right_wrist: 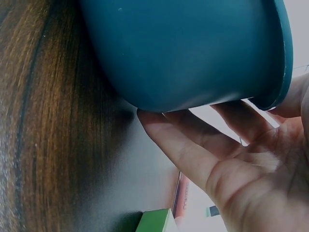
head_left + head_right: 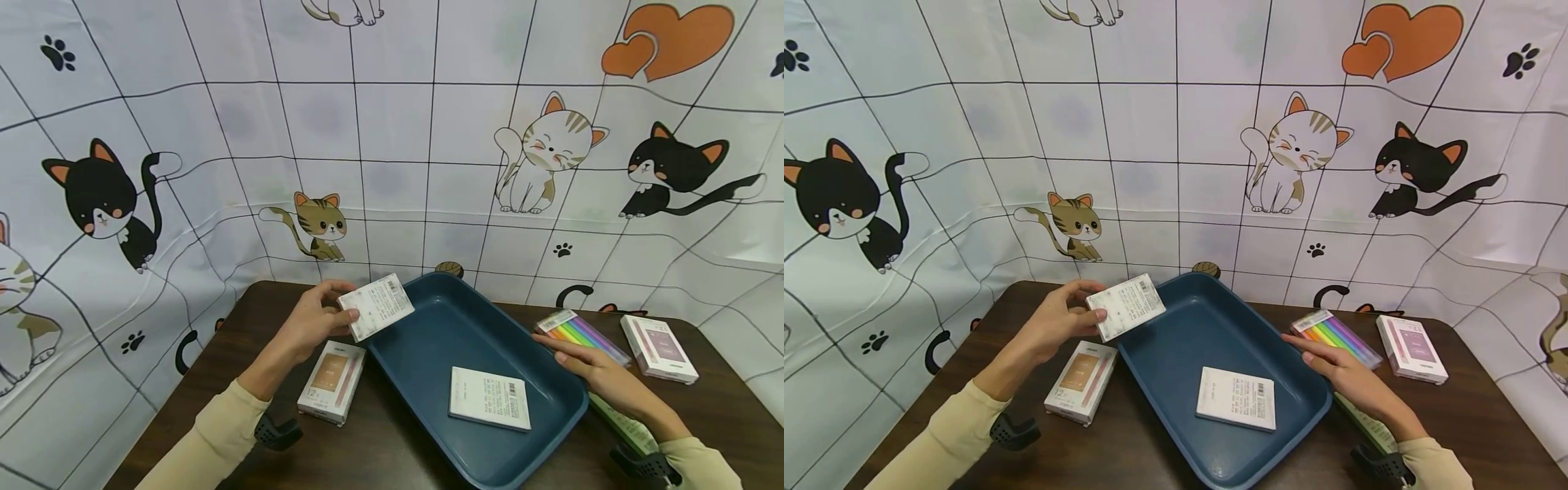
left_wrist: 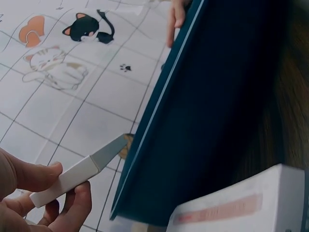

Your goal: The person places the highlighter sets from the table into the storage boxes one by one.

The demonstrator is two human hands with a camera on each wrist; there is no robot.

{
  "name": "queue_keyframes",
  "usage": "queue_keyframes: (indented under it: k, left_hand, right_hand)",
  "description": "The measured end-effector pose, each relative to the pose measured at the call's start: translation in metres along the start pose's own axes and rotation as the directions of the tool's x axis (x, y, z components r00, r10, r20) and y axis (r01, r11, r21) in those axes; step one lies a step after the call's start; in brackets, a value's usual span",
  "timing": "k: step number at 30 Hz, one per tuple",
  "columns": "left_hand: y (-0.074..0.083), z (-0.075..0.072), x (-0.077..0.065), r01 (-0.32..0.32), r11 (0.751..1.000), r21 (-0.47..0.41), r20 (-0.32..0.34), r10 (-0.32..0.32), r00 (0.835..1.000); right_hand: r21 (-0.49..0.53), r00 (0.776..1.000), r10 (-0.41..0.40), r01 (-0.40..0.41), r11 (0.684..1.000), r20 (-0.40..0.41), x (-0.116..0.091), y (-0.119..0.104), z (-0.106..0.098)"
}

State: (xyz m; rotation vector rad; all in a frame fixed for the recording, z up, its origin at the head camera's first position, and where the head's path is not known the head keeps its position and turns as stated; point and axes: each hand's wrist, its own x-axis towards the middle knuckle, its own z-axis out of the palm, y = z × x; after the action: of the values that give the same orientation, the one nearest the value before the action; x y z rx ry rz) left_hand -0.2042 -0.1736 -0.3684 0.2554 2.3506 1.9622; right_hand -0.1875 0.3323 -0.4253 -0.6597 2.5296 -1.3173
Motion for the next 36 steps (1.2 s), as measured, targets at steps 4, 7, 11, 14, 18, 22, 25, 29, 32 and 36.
queue_keyframes:
  k: [4,7,11,14,18,22,25,29,32,36]
  left_hand:
    - [0.002,0.007,0.005,0.006,1.0,0.015,0.038,-0.007,0.999]
    - [0.005,0.013,0.011,0.008,0.999,0.033,0.076,-0.011,0.997]
    - [0.006,0.02,0.019,0.006,0.998,0.06,0.112,-0.012,0.994]
    - [0.006,0.025,0.025,0.013,0.997,0.071,0.133,-0.022,0.991]
    - [0.006,0.036,0.034,0.011,0.996,0.085,0.167,-0.025,0.986]
    - [0.006,0.046,0.039,0.009,0.997,0.081,0.203,-0.026,0.979]
    - [0.007,0.054,0.041,0.01,0.997,0.071,0.228,-0.026,0.973]
    - [0.006,0.061,0.042,0.009,0.996,0.088,0.232,-0.029,0.972]
    - [0.006,0.064,0.043,0.01,0.994,0.104,0.239,-0.035,0.97]
    - [0.004,0.07,0.043,0.008,0.992,0.125,0.257,-0.041,0.966]
  right_hand:
    - [-0.019,1.0,-0.003,0.002,1.0,-0.018,0.0,-0.001,0.0]
    - [-0.027,1.0,0.0,-0.001,1.0,-0.021,-0.001,-0.002,0.0]
    - [-0.022,1.0,0.005,-0.006,1.0,-0.019,0.0,-0.002,0.0]
    - [-0.017,1.0,0.005,-0.005,1.0,-0.014,0.001,-0.001,0.0]
    - [-0.025,1.0,0.002,-0.003,1.0,-0.018,0.0,0.0,-0.002]
    - [-0.039,1.0,-0.001,0.0,0.999,-0.021,0.0,0.002,-0.001]
    - [-0.044,1.0,0.001,-0.002,0.999,-0.025,0.0,0.003,-0.002]
    - [-0.031,1.0,0.006,-0.007,1.0,-0.021,0.002,0.003,-0.001]
    - [-0.017,1.0,0.014,-0.015,1.0,-0.02,0.003,0.003,-0.001]
    - [-0.018,1.0,0.015,-0.016,1.0,-0.024,0.002,0.003,-0.001]
